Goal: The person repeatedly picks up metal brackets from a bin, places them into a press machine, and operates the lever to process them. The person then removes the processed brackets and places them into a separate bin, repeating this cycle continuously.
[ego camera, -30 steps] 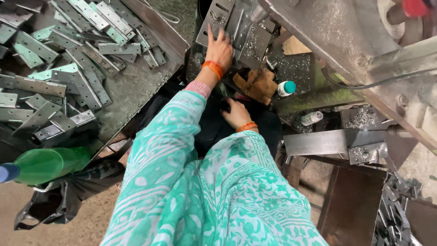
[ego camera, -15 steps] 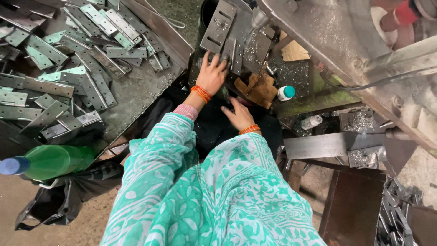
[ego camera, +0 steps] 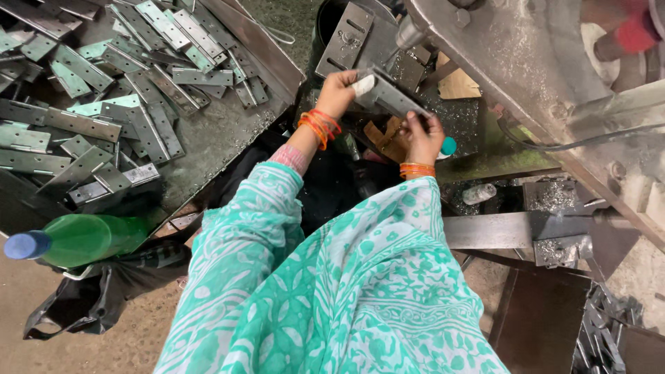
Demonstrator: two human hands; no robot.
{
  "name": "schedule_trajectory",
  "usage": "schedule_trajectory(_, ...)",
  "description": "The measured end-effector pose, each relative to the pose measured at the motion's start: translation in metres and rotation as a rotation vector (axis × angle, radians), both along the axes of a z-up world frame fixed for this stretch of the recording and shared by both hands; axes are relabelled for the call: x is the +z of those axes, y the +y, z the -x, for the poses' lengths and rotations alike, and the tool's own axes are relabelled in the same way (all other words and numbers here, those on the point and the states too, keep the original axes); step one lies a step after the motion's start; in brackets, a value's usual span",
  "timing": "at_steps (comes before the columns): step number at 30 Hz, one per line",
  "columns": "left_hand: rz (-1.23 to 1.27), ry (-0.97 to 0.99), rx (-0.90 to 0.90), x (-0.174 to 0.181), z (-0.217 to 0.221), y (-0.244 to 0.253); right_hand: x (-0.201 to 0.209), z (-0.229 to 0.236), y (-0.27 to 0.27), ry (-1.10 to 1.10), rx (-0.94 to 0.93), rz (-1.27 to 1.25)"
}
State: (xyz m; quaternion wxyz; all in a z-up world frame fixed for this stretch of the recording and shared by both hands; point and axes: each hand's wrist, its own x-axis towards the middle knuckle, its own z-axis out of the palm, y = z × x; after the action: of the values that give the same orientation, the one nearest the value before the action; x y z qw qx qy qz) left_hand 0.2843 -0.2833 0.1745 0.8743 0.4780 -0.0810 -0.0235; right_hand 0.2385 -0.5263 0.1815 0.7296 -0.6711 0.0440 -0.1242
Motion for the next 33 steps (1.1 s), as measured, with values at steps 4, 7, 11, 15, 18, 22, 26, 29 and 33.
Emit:
schedule_trajectory(4, -1.482, -0.209, 0.593, 0.012, 0.000, 0.012, 0.012, 0.006, 0.024, -0.269, -0.032, 0.780)
schedule_trajectory(7, -1.670, -0.315, 0.509, 0.020, 0.016, 0.014, 0.003, 0.000, 0.059, -0.363, 0.099, 1.237)
schedule_trajectory(11, -1.632, -0.369, 0.333, -0.002, 0.042, -0.002, -0.009, -0.001, 0.082, -0.310, 0.186, 1.197)
schedule_trajectory(15, -1.772, -0.491, 0.372, -0.026, 0.026, -0.005, 0.008, 0.031, 0.077, -0.112, 0.279, 1.209)
schedule_trajectory(18, -1.781, -0.483, 0.312, -0.034, 0.010, -0.007, 0.014, 0.090, 0.073, 0.108, 0.378, 1.337)
schedule_trajectory(22, -1.775, -0.508, 0.311, -0.028, -0.002, -0.004, -0.013, 0.138, 0.088, 0.361, 0.314, 1.364)
schedule_trajectory(26, -1.752, -0.471, 0.315, -0.027, 0.006, -0.009, -0.047, 0.144, 0.081, 0.327, 0.273, 1.303)
schedule_trajectory(29, -1.731, -0.484, 0.422, -0.026, 0.014, -0.021, -0.059, 0.148, 0.072, 0.302, 0.317, 1.319)
schedule_trajectory(33, -1.792, -0.443, 0.480, -0.023, 0.013, -0.016, -0.048, 0.134, 0.075, 0.332, 0.347, 1.321)
